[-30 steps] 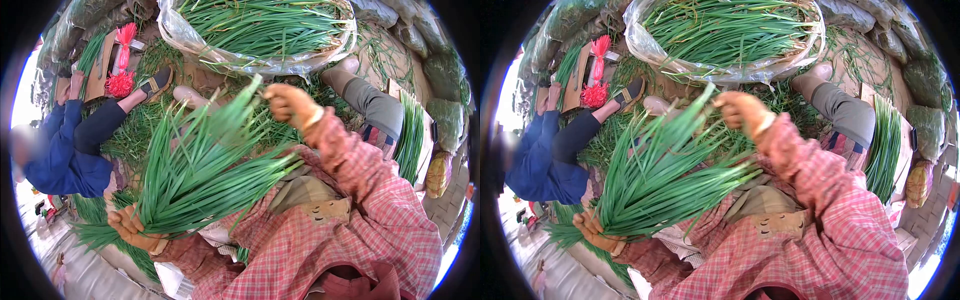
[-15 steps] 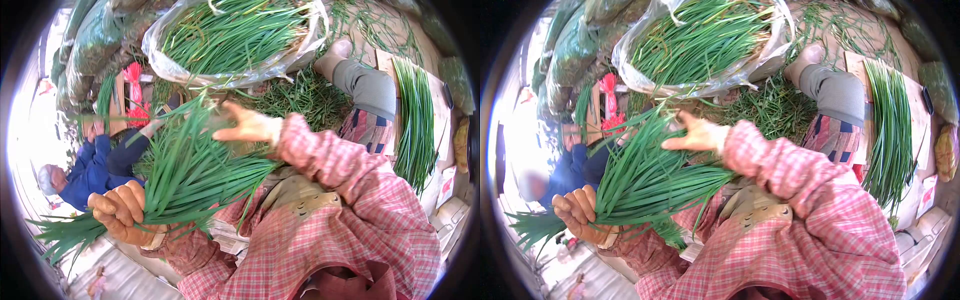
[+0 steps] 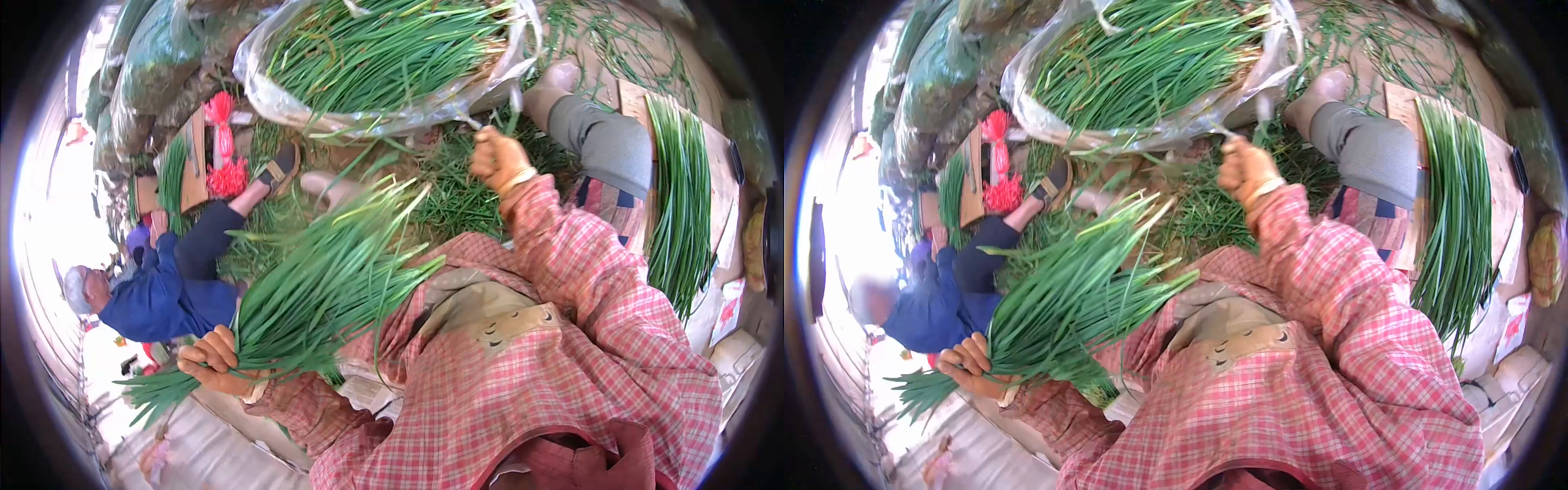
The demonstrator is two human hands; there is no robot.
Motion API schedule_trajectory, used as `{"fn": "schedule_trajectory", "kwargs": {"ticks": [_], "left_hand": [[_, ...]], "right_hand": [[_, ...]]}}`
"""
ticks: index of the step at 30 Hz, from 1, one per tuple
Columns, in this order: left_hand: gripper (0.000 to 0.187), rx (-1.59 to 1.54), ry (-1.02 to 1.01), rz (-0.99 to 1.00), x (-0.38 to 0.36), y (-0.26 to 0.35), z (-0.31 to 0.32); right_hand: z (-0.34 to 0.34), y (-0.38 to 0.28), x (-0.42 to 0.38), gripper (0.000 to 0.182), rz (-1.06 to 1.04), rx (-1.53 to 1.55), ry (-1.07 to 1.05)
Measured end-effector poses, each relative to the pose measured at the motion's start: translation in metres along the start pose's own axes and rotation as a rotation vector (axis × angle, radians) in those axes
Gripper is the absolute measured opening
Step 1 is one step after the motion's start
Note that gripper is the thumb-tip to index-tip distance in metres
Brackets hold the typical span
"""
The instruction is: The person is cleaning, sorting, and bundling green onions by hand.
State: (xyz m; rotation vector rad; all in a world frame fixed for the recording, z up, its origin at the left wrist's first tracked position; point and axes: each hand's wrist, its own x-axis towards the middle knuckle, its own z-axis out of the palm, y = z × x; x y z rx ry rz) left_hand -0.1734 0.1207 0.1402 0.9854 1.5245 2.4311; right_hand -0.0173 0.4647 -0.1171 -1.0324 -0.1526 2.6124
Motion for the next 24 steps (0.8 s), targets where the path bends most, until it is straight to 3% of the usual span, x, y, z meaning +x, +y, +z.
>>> {"fn": "schedule_trajectory", "kwargs": {"ticks": [2,5,7,8,9,10,12,14,17,20,22,24], "left_hand": [[0.032,-0.002,0.038,0.044,-0.025,0.007,-0.014],[0.034,0.033,0.127,0.1,-0.056,0.017,-0.037],[0.034,-0.003,0.14,0.128,-0.068,0.018,-0.045],[0.034,-0.022,0.144,0.141,-0.072,0.018,-0.048],[0.034,-0.052,0.139,0.147,-0.075,0.019,-0.051],[0.033,-0.084,0.13,0.158,-0.077,0.018,-0.053],[0.033,-0.115,0.105,0.16,-0.079,0.019,-0.056],[0.032,-0.11,0.077,0.142,-0.08,0.02,-0.056],[0.032,-0.176,0.077,0.177,-0.082,0.019,-0.056],[0.032,-0.194,0.145,0.188,-0.093,0.02,-0.062],[0.032,-0.175,0.225,0.178,-0.097,0.02,-0.068],[0.032,-0.14,0.326,0.171,-0.106,0.017,-0.071]], "right_hand": [[-0.031,-0.012,0.018,0.018,-0.185,-0.06,0.066],[-0.04,-0.02,0.024,0.016,-0.398,-0.765,0.31],[-0.005,0.007,0.009,0.025,-0.661,-1.376,-0.277],[0.05,0.021,-0.033,0.05,-0.303,-1.469,-0.389],[0.067,0.043,-0.031,0.072,-0.608,-1.58,-0.785],[0.101,0.059,-0.04,0.089,-0.676,-1.733,-0.972],[0.139,0.098,-0.043,0.098,-0.706,-1.658,-1.193],[0.155,0.143,-0.038,0.081,-0.899,-1.655,-1.304],[0.158,0.182,-0.036,0.052,-0.552,-1.488,-1.526],[0.145,0.184,-0.034,0.031,-0.146,-1.295,-1.296],[0.143,0.169,-0.039,0.025,-0.016,-1.087,-1.166],[0.137,0.149,-0.043,0.022,-0.069,-0.91,-0.722]]}}
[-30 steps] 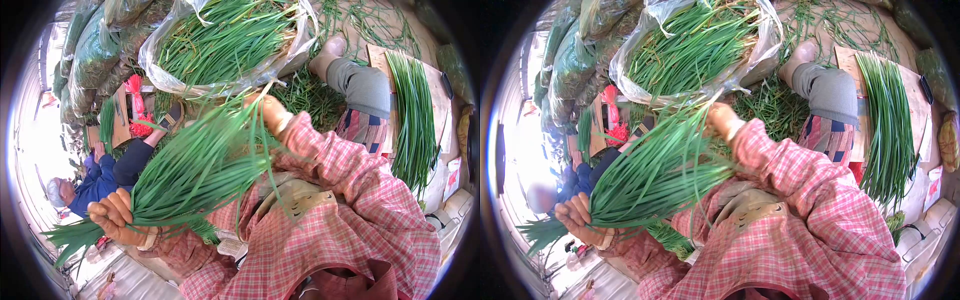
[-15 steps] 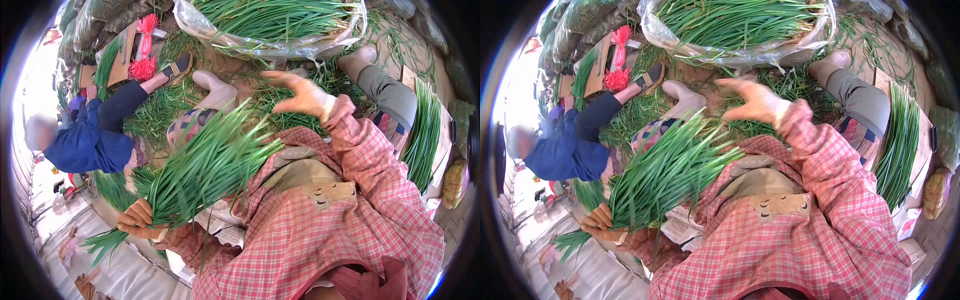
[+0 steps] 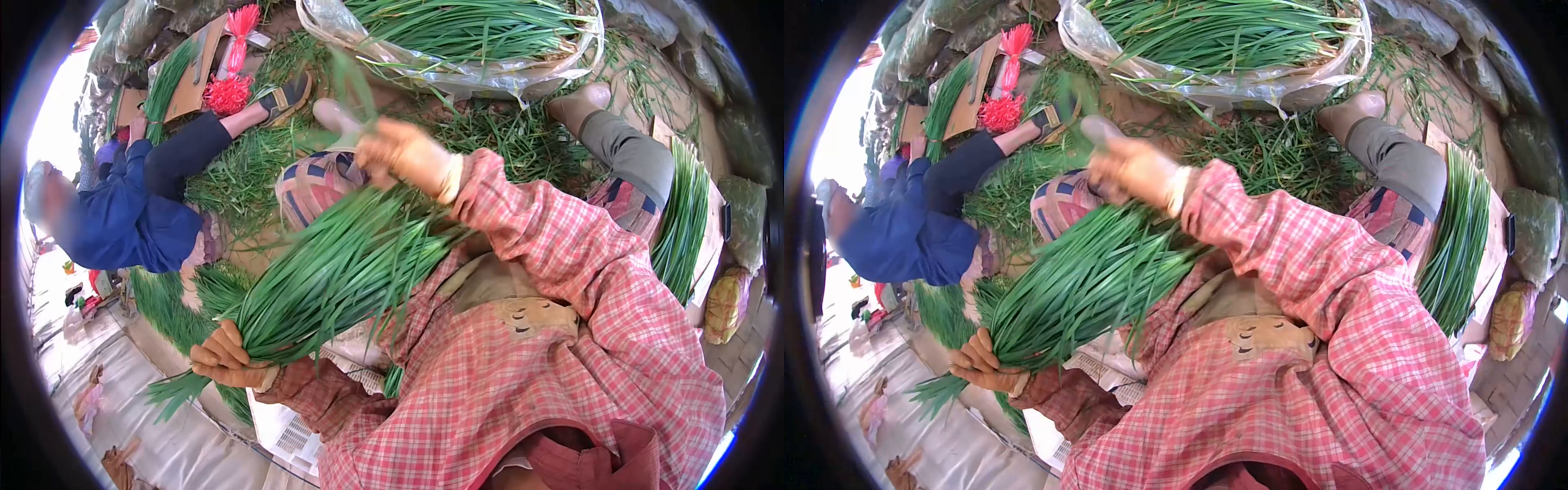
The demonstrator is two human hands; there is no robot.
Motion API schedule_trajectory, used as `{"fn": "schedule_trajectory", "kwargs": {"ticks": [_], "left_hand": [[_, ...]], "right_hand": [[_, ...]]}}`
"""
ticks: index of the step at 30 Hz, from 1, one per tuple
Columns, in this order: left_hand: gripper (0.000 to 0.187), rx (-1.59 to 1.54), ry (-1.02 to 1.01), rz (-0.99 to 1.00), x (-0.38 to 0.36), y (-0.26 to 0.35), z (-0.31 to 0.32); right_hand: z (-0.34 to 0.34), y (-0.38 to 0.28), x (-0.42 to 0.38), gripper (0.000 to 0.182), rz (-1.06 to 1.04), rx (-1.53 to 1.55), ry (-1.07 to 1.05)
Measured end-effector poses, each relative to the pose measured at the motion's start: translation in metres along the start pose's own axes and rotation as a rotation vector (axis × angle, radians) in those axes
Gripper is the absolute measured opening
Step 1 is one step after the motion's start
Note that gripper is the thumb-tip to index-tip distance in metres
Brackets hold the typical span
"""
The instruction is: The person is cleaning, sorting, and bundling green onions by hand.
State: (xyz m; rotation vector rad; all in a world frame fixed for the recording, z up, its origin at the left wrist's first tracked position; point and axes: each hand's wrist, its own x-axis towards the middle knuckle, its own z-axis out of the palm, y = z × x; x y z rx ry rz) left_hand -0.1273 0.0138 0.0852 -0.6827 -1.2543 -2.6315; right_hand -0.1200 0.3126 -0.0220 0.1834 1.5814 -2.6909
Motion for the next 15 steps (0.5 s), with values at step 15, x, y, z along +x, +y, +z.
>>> {"fn": "schedule_trajectory", "kwargs": {"ticks": [15], "left_hand": [[0.031,-0.001,0.408,-0.096,-0.046,-0.01,-0.055]], "right_hand": [[-0.193,-0.041,-0.091,0.04,0.047,-1.267,0.557]]}}
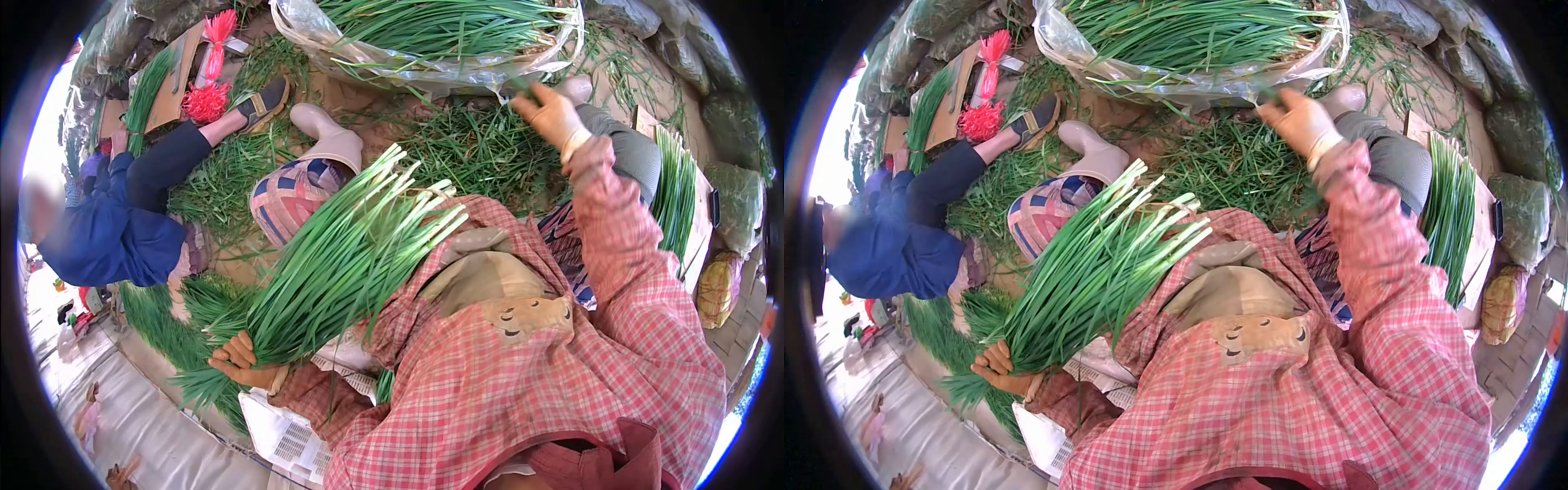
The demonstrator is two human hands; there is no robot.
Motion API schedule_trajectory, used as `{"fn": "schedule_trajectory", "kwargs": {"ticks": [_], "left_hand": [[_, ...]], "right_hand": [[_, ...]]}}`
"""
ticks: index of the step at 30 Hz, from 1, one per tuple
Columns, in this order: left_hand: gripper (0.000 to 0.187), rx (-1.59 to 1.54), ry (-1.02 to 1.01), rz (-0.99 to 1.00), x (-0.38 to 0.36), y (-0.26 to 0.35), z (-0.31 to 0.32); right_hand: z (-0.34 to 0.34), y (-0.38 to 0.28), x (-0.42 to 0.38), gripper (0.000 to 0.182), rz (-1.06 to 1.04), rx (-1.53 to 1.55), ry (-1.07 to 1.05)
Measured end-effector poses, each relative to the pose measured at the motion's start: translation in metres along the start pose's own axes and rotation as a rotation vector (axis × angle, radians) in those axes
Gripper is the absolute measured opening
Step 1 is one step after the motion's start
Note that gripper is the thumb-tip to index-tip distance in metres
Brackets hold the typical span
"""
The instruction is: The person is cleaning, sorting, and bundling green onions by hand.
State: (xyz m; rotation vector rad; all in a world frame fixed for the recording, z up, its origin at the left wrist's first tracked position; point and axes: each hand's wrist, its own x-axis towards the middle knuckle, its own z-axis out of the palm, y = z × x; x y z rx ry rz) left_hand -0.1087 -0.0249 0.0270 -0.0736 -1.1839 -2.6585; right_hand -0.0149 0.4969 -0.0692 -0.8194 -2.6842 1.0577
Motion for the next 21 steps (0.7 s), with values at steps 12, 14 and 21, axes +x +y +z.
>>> {"fn": "schedule_trajectory", "kwargs": {"ticks": [12,14,21], "left_hand": [[0.031,0.055,-0.104,-0.013,-0.021,0.011,0.017],[0.032,0.155,-0.023,0.045,-0.022,0.011,0.016],[0.031,-0.012,-0.166,-0.029,0.001,0.005,0.041]], "right_hand": [[0.133,-0.166,-0.064,0.074,0.094,0.575,-0.73],[0.14,-0.17,-0.069,0.059,0.077,0.728,-0.676],[0.114,-0.177,-0.074,0.02,0.283,1.763,-0.665]]}}
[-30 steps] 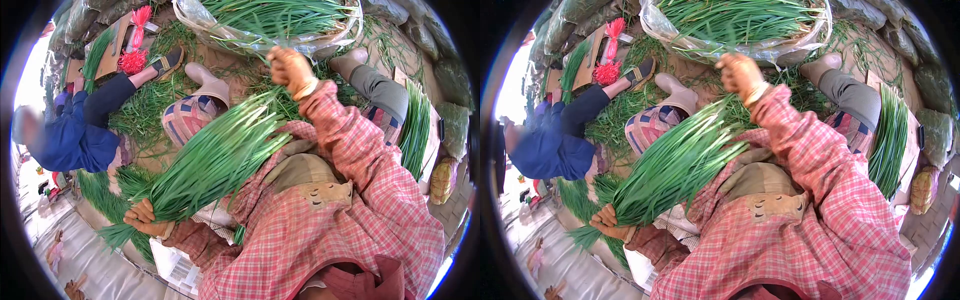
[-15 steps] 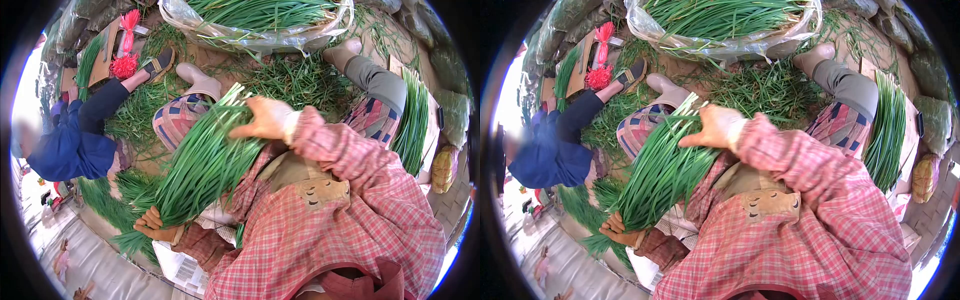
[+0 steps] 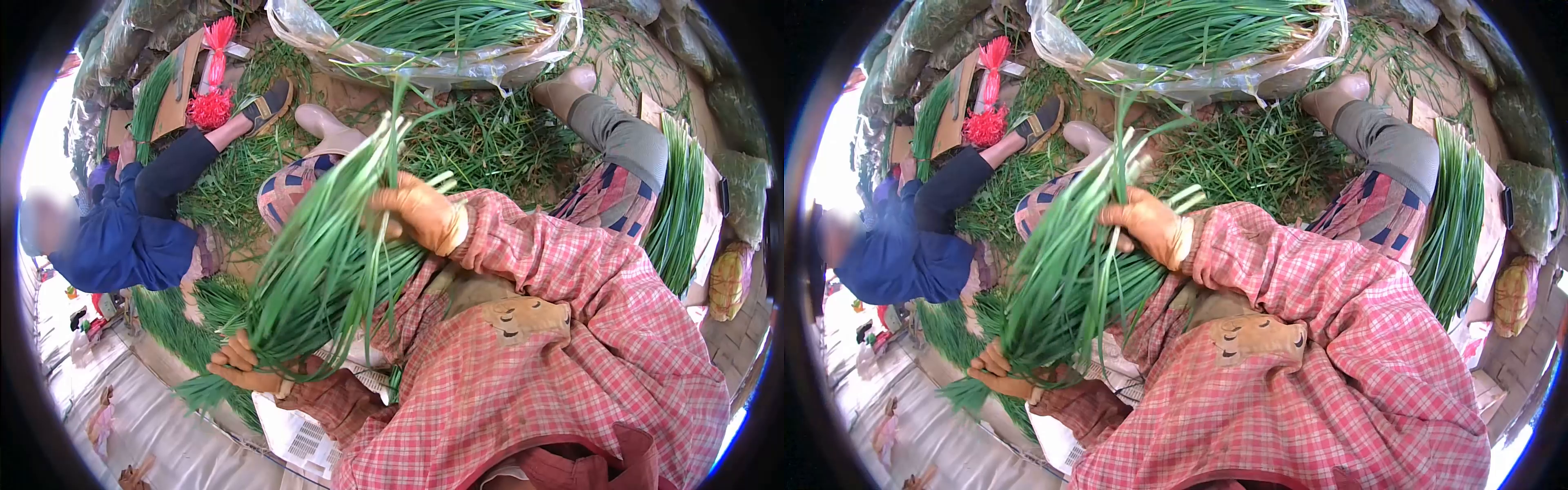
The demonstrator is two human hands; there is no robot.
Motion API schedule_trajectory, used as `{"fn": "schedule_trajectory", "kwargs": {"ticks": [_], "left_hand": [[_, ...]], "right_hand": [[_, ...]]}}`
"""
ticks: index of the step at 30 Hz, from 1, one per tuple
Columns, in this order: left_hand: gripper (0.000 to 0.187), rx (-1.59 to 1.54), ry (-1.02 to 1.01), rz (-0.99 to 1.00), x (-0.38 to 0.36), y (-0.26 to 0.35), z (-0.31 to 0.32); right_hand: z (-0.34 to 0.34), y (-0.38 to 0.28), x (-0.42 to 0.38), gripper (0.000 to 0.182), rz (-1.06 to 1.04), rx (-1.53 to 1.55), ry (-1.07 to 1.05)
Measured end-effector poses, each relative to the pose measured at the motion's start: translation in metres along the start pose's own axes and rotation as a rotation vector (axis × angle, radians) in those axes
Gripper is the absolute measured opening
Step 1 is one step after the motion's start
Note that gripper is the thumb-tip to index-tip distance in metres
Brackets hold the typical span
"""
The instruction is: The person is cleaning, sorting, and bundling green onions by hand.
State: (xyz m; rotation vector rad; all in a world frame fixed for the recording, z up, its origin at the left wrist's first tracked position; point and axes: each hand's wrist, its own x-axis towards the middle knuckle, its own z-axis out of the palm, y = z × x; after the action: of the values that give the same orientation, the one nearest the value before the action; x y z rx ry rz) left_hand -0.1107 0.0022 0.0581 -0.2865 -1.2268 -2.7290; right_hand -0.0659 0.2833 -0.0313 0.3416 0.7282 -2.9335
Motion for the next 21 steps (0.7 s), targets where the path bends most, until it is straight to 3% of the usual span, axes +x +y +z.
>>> {"fn": "schedule_trajectory", "kwargs": {"ticks": [1,2,3,4,8,13,16,17,18,20,21], "left_hand": [[0.033,0.211,0.141,0.141,0.009,-0.008,0.023],[0.033,0.179,0.106,0.129,0.017,-0.008,0.037],[0.033,0.147,0.069,0.118,0.025,-0.007,0.049],[0.033,0.114,0.029,0.107,0.032,-0.007,0.056],[0.034,0.0,-0.19,-0.012,0.042,-0.009,0.044],[0.033,0.058,-0.123,-0.036,0.027,-0.024,0.024],[0.033,0.023,-0.052,-0.067,0.023,-0.021,0.005],[0.033,0.016,-0.027,-0.065,0.022,-0.018,-0.002],[0.032,0.01,0.0,-0.063,0.021,-0.016,-0.007],[0.032,0.026,0.064,-0.064,0.016,-0.014,-0.017],[0.032,0.038,0.095,-0.072,0.014,-0.012,-0.02]], "right_hand": [[0.002,-0.011,0.002,0.019,-0.034,0.05,0.056],[0.007,-0.025,0.003,0.018,-0.066,0.099,0.111],[0.017,-0.048,0.0,0.018,0.019,0.013,0.355],[0.001,-0.061,0.001,0.022,0.05,0.118,0.117],[-0.019,-0.08,-0.021,0.025,-0.008,0.064,0.07],[-0.042,-0.073,-0.02,0.025,0.007,-0.235,0.369],[-0.056,-0.069,-0.01,0.023,-0.083,-0.202,0.576],[-0.069,-0.079,-0.014,0.023,-0.036,-0.097,0.487],[-0.074,-0.092,-0.014,0.023,-0.03,0.051,0.235],[-0.077,-0.1,-0.024,0.024,-0.061,-0.012,0.285],[-0.064,-0.11,-0.029,0.026,-0.047,-0.002,0.208]]}}
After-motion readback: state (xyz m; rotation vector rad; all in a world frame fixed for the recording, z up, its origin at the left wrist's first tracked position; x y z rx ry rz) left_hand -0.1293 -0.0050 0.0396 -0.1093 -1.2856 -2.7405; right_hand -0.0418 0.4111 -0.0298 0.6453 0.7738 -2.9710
